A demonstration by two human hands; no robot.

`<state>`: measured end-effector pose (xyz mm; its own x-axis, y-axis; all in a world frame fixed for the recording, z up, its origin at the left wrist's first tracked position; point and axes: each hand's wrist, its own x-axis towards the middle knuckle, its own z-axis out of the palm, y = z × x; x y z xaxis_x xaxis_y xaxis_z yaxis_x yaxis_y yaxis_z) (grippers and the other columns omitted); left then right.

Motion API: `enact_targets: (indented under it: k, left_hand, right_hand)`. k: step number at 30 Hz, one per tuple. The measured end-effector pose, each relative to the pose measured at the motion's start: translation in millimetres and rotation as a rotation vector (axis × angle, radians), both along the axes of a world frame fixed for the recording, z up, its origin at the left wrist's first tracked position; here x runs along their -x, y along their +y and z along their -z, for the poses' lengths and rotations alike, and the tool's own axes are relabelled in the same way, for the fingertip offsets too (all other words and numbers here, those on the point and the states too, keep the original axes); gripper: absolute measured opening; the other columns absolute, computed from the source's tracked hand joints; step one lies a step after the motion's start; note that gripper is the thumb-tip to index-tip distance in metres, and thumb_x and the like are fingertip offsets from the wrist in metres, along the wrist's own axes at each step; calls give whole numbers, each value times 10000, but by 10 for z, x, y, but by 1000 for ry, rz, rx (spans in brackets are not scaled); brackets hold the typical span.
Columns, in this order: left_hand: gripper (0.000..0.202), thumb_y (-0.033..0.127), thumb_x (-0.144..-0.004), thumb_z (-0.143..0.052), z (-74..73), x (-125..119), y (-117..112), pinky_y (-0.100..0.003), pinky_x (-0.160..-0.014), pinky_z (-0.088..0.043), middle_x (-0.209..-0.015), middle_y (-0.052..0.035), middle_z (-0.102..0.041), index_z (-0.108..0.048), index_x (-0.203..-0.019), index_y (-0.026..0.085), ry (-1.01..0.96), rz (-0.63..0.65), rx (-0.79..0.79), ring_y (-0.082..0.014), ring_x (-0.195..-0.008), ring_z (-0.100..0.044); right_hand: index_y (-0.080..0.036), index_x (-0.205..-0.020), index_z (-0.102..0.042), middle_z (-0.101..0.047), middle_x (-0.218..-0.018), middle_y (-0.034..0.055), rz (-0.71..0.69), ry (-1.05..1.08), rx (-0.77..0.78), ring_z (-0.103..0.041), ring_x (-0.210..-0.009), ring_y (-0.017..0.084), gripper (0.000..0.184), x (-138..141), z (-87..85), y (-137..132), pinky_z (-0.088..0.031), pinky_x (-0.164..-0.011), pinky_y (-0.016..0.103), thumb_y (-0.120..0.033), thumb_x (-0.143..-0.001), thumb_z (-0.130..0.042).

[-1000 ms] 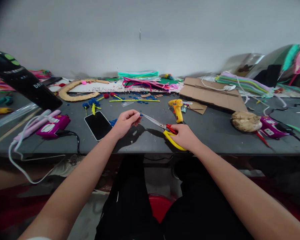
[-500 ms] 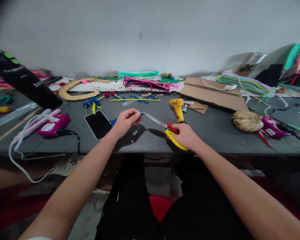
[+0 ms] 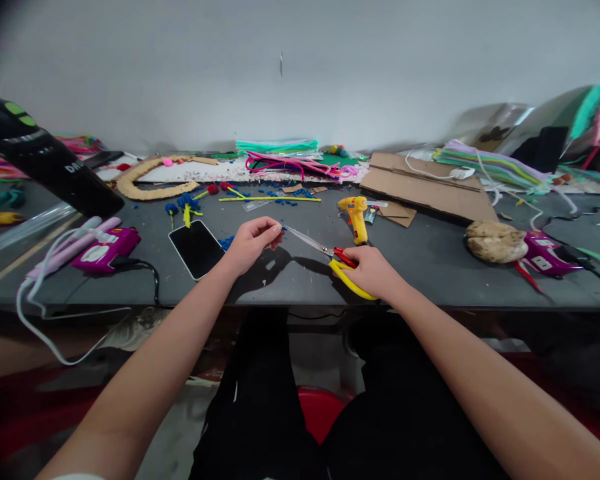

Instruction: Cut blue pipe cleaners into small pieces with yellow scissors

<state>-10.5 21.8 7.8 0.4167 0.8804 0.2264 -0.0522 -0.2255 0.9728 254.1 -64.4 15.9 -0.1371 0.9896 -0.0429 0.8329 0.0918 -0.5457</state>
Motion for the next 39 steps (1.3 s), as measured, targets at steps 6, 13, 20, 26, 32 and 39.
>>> enact_targets:
  k: [6,13,20,26,32,39]
  left_hand:
    - [281,412,-827,-649,-31,3,-25,-223,-573,-407,-667,-14,-595,-624,-790,135,19,-13,-9,-85,-573,-502]
    - [299,431,-831,-639,-34,-3,-24,-227,-577,-414,-671,-16,-593,-626,-794,134,21,-15,-20,-90,-577,-500]
    - [291,425,-835,-638,-18,-7,-16,-233,-579,-414,-675,-17,-596,-631,-801,137,27,-15,-30,-90,-574,-499]
    - [269,403,-844,-633,-20,-4,-20,-232,-585,-402,-673,-14,-598,-630,-795,138,33,-14,-28,-88,-574,-498]
    - [270,403,-838,-638,-28,2,-16,-229,-574,-397,-667,-10,-593,-628,-794,137,21,-9,-17,-86,-569,-499]
    - [287,414,-843,-634,-9,1,-4,-223,-571,-409,-676,-16,-599,-632,-797,130,9,-20,-31,-84,-572,-505]
  right_hand:
    - [-182,-641,-579,-480,-592,-16,7,-34,-10,-399,-596,130,287,-8,15,13,-287,-552,279,-445,-752,-605]
    - [-188,-611,-499,-420,-584,-28,26,33,6,-366,-585,118,324,16,-23,-17,-294,-541,264,-463,-740,-612]
    - [-182,-637,-556,-484,-595,-14,8,15,9,-400,-591,128,292,3,-2,-13,-292,-547,273,-446,-753,-603]
    - [-176,-643,-585,-495,-594,-10,6,-23,3,-405,-591,129,285,1,-2,-2,-285,-548,279,-439,-752,-604]
    - [-178,-634,-584,-456,-585,-17,17,-42,-20,-382,-585,125,289,7,18,2,-278,-547,282,-444,-743,-612]
    - [-181,-628,-534,-431,-591,-24,44,41,2,-374,-590,119,322,34,-23,-33,-296,-541,261,-468,-746,-618]
